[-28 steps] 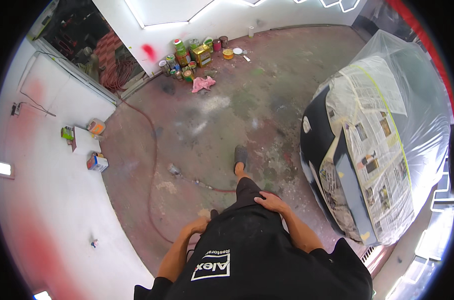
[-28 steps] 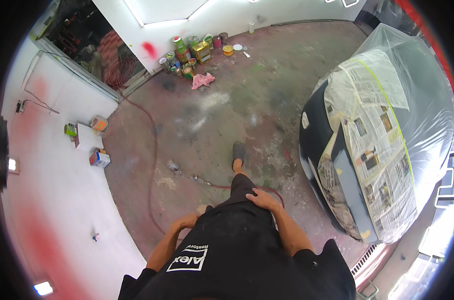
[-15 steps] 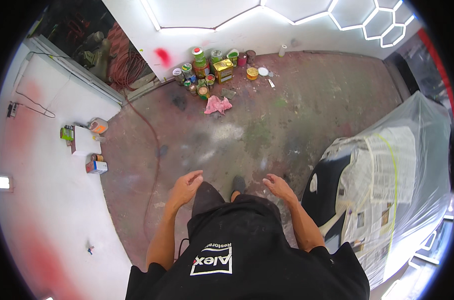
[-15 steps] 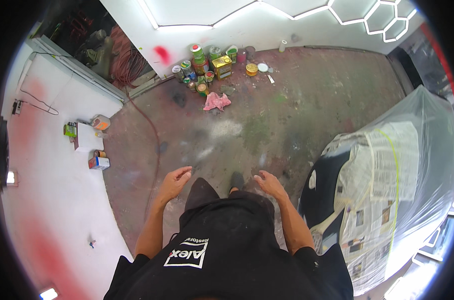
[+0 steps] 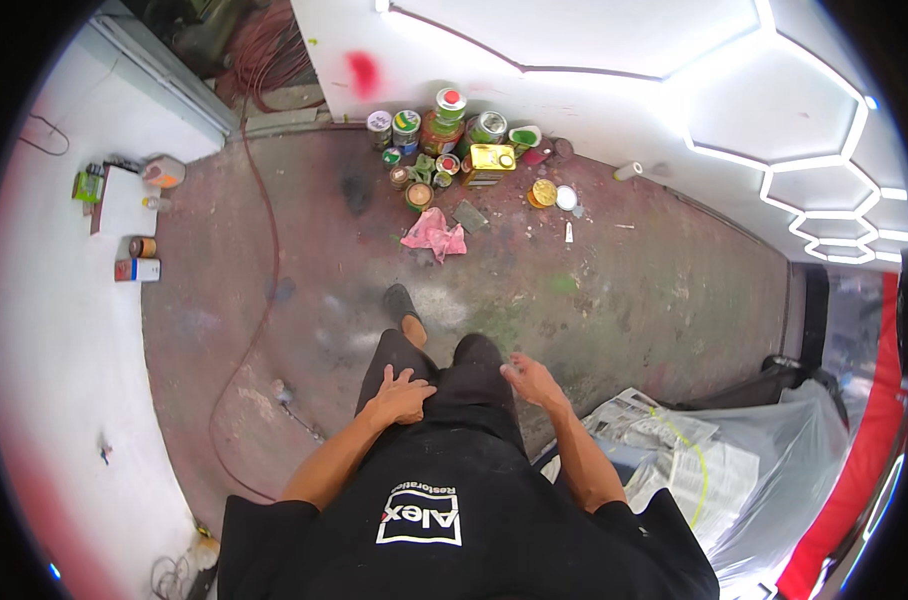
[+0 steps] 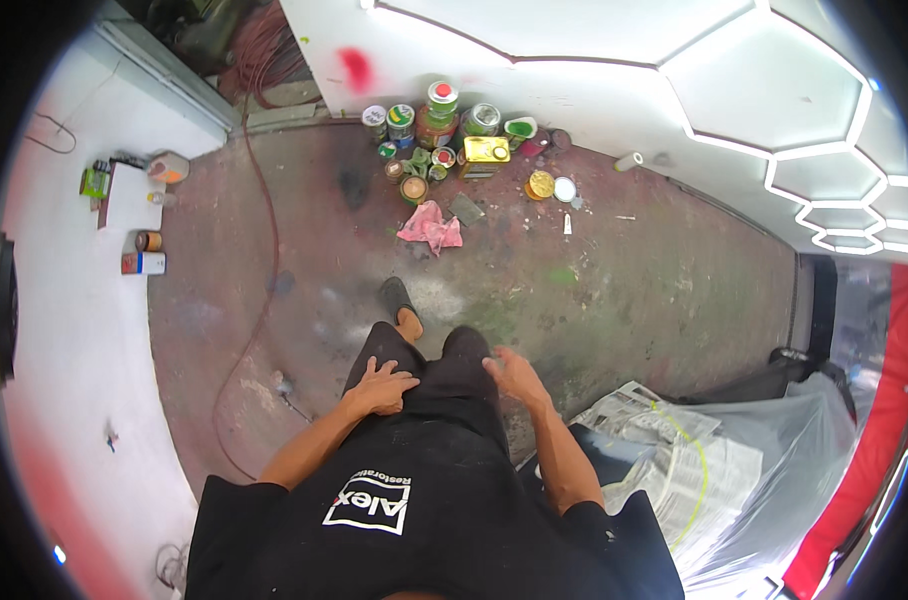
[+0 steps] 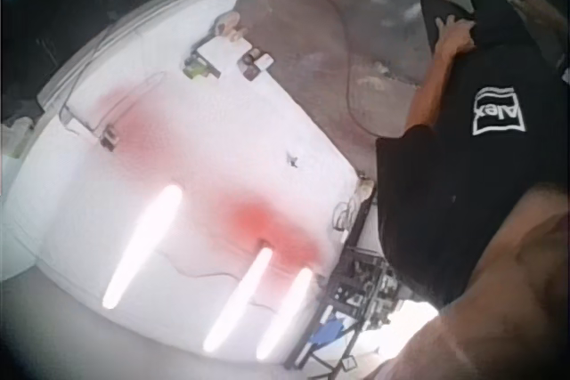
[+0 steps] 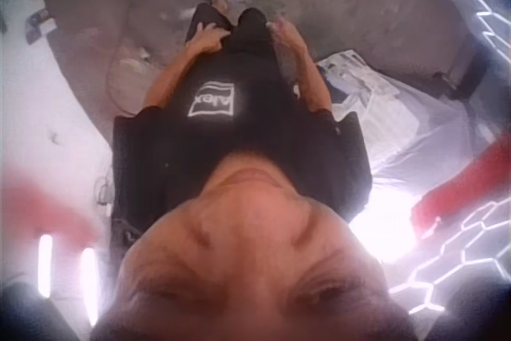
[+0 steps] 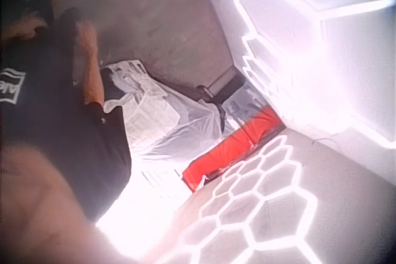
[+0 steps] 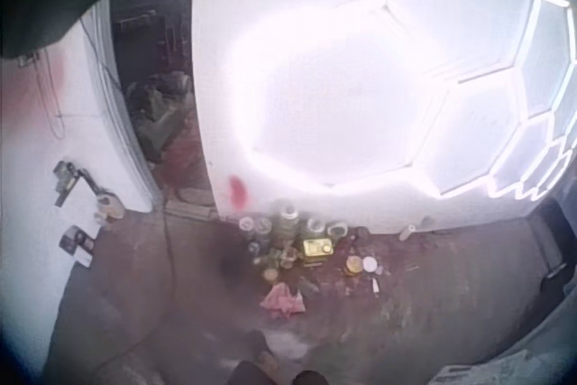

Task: The person removes a plastic sheet from a car, retrieves a new plastic bag, and discards the old sheet. Then the person squats, mixes paint from several cans into a spray gun, connects an air hose, and begins spray painting the car's hood.

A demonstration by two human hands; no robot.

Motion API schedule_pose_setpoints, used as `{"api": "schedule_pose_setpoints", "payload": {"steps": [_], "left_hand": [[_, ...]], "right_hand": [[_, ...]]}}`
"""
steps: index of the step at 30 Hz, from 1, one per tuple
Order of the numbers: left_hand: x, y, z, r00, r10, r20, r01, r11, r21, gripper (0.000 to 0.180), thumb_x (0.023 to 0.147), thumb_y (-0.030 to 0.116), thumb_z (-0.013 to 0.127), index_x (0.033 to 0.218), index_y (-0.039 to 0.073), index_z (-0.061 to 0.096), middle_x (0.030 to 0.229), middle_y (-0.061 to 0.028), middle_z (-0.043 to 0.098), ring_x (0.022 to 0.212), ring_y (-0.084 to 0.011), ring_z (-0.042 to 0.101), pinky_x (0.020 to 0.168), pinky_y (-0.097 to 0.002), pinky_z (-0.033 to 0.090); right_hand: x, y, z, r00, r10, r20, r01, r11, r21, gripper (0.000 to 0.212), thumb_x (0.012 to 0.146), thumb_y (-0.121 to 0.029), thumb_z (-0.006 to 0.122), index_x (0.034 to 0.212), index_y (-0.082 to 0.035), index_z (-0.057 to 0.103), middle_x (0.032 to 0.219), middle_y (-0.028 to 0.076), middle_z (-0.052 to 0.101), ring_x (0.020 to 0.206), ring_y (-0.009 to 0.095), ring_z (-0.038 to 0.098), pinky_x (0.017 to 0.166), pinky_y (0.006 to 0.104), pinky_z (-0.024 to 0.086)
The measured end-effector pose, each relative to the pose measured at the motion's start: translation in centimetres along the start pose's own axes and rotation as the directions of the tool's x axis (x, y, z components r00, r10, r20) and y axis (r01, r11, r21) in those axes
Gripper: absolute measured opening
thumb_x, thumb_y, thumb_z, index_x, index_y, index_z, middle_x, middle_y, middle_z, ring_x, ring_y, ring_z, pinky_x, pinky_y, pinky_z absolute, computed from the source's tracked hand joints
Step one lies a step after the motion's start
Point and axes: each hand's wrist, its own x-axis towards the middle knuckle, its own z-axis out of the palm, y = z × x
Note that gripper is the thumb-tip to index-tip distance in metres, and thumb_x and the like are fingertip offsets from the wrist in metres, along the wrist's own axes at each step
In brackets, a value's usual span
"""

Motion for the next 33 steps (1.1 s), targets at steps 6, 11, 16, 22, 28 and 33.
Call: {"api": "schedule_pose_setpoints", "payload": {"steps": [6, 11, 16, 22, 28, 33], "left_hand": [[2.0, 1.5, -4.3, 0.99, -0.11, 0.085, 0.127, 0.965, -0.228, 0.026, 0.089, 0.018, 0.059, 0.102, 0.011, 0.081, 0.105, -0.0197, 0.077, 0.106, -0.0396, 0.072, 0.102, -0.0573, 0.049], [2.7, 4.4, -12.0, 0.969, -0.23, 0.09, 0.229, 0.702, -0.674, 0.026, 0.09, 0.018, 0.054, 0.094, 0.004, 0.075, 0.092, -0.0239, 0.074, 0.09, -0.0464, 0.071, 0.083, -0.0527, 0.056], [16.2, -0.8, -9.7, 0.839, -0.471, 0.271, 0.42, 0.245, -0.874, 0.025, 0.095, 0.021, 0.062, 0.11, 0.005, 0.075, 0.096, -0.0198, 0.076, 0.089, -0.0389, 0.074, 0.084, -0.0459, 0.058], [37.7, -14.9, -1.5, 0.736, -0.556, -0.387, 0.232, 0.744, -0.627, 0.032, 0.099, 0.024, 0.07, 0.124, 0.004, 0.07, 0.117, -0.0193, 0.075, 0.105, -0.0375, 0.073, 0.092, -0.0454, 0.056], [52.5, -22.1, -1.5, 0.721, -0.556, -0.412, 0.012, 0.606, -0.795, 0.033, 0.1, 0.025, 0.068, 0.125, 0.003, 0.07, 0.12, -0.0194, 0.074, 0.117, -0.0397, 0.069, 0.101, -0.0482, 0.053], [58.6, -25.9, -1.9, 0.684, -0.451, -0.574, -0.118, 0.708, -0.697, 0.033, 0.101, 0.026, 0.066, 0.125, 0.003, 0.07, 0.123, -0.0194, 0.073, 0.117, -0.039, 0.069, 0.101, -0.0486, 0.053]], "right_hand": [[13.8, -6.0, -12.6, 1.0, 0.002, -0.013, -0.003, 0.997, -0.072, 0.068, 0.1, -0.044, 0.069, 0.146, 0.005, 0.059, 0.137, 0.031, 0.068, 0.132, 0.045, 0.064, 0.11, 0.0482, 0.051], [32.3, -8.1, -18.6, 0.99, -0.118, -0.072, 0.106, 0.984, -0.142, 0.07, 0.096, -0.041, 0.074, 0.146, 0.005, 0.057, 0.135, 0.03, 0.069, 0.13, 0.045, 0.065, 0.111, 0.0486, 0.05], [54.0, -9.2, -20.1, 0.956, -0.209, -0.207, 0.15, 0.952, -0.267, 0.088, 0.089, -0.042, 0.082, 0.152, 0.009, 0.047, 0.153, 0.034, 0.054, 0.142, 0.044, 0.054, 0.117, 0.0501, 0.045], [73.2, -8.9, -20.1, 0.796, -0.404, -0.451, 0.169, 0.863, -0.475, 0.129, 0.07, -0.061, 0.095, 0.161, 0.008, 0.034, 0.16, 0.038, 0.038, 0.15, 0.053, 0.04, 0.122, 0.0562, 0.039], [80.3, -11.3, -22.5, 0.886, -0.366, -0.284, 0.213, 0.866, -0.452, 0.124, 0.068, -0.048, 0.094, 0.16, 0.012, 0.036, 0.153, 0.037, 0.051, 0.138, 0.044, 0.058, 0.116, 0.046, 0.048], [81.1, -10.9, -20.9, 0.82, -0.475, -0.32, 0.321, 0.844, -0.429, 0.108, 0.068, -0.036, 0.089, 0.152, 0.016, 0.047, 0.139, 0.032, 0.066, 0.126, 0.036, 0.068, 0.108, 0.0415, 0.053]]}}
